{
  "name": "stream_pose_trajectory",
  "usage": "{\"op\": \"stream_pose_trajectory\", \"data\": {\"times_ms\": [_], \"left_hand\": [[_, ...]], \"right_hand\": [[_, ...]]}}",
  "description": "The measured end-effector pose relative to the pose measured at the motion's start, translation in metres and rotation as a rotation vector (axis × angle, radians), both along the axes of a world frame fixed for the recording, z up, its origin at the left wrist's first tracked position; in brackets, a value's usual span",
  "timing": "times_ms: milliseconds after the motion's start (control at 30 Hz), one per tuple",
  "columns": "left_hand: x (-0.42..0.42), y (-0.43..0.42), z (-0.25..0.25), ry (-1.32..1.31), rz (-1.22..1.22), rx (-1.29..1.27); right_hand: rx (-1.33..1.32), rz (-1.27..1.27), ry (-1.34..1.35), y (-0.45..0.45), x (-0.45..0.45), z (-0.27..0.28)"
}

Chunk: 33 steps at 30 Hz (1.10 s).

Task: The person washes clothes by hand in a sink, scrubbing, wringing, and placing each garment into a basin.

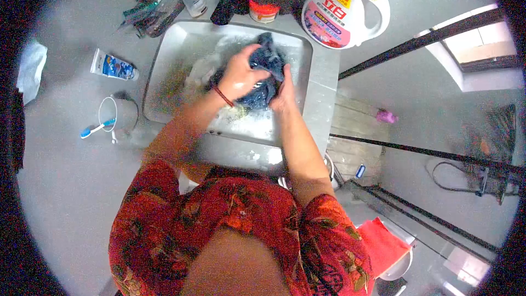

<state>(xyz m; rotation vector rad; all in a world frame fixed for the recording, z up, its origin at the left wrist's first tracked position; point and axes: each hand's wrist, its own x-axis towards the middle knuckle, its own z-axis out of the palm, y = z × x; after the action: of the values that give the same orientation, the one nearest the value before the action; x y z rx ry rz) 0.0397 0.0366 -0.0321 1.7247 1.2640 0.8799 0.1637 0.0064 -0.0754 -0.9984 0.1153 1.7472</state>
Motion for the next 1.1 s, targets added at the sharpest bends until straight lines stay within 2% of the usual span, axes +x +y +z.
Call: {"op": "stream_pose_trajectory", "data": {"times_ms": [33, 100, 167, 200, 267, 333, 400, 467, 533, 567, 633, 700, 767, 800, 867, 933, 967, 1000, 1033, 1067, 1100], "left_hand": [[0.011, -0.007, -0.003, -0.059, -0.002, 0.037], [0.025, -0.023, 0.018, 0.163, -0.015, 0.011], [0.038, -0.029, 0.009, 0.352, -0.09, 0.105], [0.042, -0.031, 0.0, 0.411, -0.086, 0.26], [0.046, -0.023, -0.012, 0.498, -0.116, 0.286], [0.048, -0.01, -0.02, 0.514, -0.017, 0.304], [0.04, 0.006, -0.024, 0.387, 0.081, 0.368], [0.024, 0.019, -0.024, 0.335, 0.133, 0.23], [0.003, 0.034, -0.034, 0.387, 0.214, 0.13], [-0.01, 0.038, -0.039, 0.356, 0.27, 0.13], [-0.038, 0.046, -0.045, 0.521, 0.3, 0.06], [-0.07, 0.054, -0.061, 0.513, 0.315, 0.022], [-0.091, 0.053, -0.071, 0.513, 0.328, -0.022], [-0.098, 0.051, -0.074, 0.58, 0.372, 0.042], [-0.099, 0.05, -0.074, 0.643, 0.414, 0.113], [-0.095, 0.039, -0.071, 0.612, 0.285, 0.371], [-0.089, 0.025, -0.061, 0.611, 0.283, 0.369], [-0.079, 0.007, -0.043, 0.717, 0.092, 0.328], [-0.071, -0.003, -0.034, 0.817, -0.1, 0.284], [-0.067, -0.006, -0.034, 0.816, -0.101, 0.282], [-0.062, -0.008, -0.036, 0.929, -0.204, 0.209]], "right_hand": [[0.079, -0.04, 0.013, 0.003, 0.002, -0.012], [0.264, -0.081, 0.087, 0.012, 0.007, -0.044], [0.227, -0.109, 0.106, 0.012, 0.009, -0.064], [0.213, -0.111, 0.203, 0.01, 0.01, -0.071], [0.19, -0.12, 0.399, 0.007, 0.01, -0.081], [0.208, -0.078, 0.19, -0.003, -0.002, -0.03], [0.01, -0.036, -0.092, 0.002, -0.006, -0.013], [0.1, 0.033, 0.087, 0.006, -0.002, -0.02], [0.116, 0.082, 0.01, -0.004, -0.008, 0.006], [0.21, 0.062, -0.087, 0.003, -0.004, -0.029], [0.317, 0.062, -0.328, -0.008, -0.008, -0.017], [0.345, 0.08, -0.437, -0.01, -0.002, -0.018], [0.328, 0.232, -1.29, -0.014, 0.005, -0.014], [0.325, 0.234, -1.287, -0.017, 0.003, -0.011], [0.45, 0.102, -1.946, -0.022, -0.003, 0.001], [0.471, 0.2, -1.999, -0.026, -0.012, 0.006], [0.39, 0.387, -2.099, -0.027, -0.018, 0.006], [0.303, 0.581, -2.188, -0.028, -0.021, 0.006], [0.241, 0.744, -2.137, -0.027, -0.02, -0.002], [0.239, 0.746, -2.137, -0.025, -0.022, -0.002], [0.189, 0.848, -2.126, -0.024, -0.024, -0.003]]}}
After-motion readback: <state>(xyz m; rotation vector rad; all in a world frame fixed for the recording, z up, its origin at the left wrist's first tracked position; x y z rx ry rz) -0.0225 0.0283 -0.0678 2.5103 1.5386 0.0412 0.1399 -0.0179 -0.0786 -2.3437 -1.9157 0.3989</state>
